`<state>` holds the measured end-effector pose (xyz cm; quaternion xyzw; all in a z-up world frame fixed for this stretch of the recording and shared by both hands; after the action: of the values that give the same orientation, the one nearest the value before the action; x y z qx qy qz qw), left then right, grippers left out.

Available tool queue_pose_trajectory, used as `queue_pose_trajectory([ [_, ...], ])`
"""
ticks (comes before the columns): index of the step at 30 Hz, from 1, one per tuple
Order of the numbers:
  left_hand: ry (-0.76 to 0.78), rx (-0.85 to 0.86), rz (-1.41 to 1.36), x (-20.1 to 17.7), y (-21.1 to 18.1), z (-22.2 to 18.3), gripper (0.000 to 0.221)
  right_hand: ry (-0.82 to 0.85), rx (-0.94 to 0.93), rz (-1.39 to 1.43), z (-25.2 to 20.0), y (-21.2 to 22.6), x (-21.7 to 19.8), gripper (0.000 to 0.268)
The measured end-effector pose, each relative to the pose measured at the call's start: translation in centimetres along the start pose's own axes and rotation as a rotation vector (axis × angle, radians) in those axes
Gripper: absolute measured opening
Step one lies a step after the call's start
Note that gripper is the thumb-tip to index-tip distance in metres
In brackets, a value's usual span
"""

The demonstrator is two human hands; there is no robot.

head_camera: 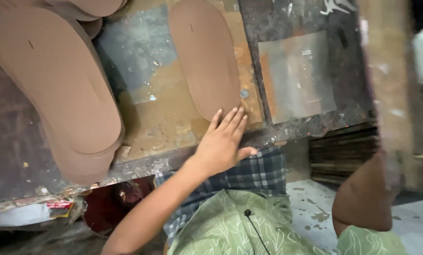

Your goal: Printing logos onto shoe insoles using a screen printing frame and ink.

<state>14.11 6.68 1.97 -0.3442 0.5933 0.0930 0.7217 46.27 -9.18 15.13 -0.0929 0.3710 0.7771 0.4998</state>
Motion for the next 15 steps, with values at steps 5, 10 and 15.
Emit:
queue_pose_trajectory([
  [5,-0.217,-0.033,-0.667,-12.7,0.8,-2.4,0.067,0.038,-0.023,-0.02,3.5,9.4,7.8,0.02],
  [10,-0.34,-0.311,-1.143,-9.7,5.1,-4.2,0.06,0.454,0.062,0.185,2.5,13.7,19.5,0.037],
  [15,-0.347,-0.714,-0.976,-2.5,10.0,-6.4,0.053,0.653,-0.189,0.125,-2.1,14.8,24.0,0.034],
])
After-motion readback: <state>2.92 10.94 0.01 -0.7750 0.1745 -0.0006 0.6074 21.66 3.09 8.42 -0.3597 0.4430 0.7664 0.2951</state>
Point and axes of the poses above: each hand's wrist, its own z-axis towards the middle knuckle, its own x-axis out of the palm, y = z × x, the point moved 10 cm from there along z, towards the middle knuckle
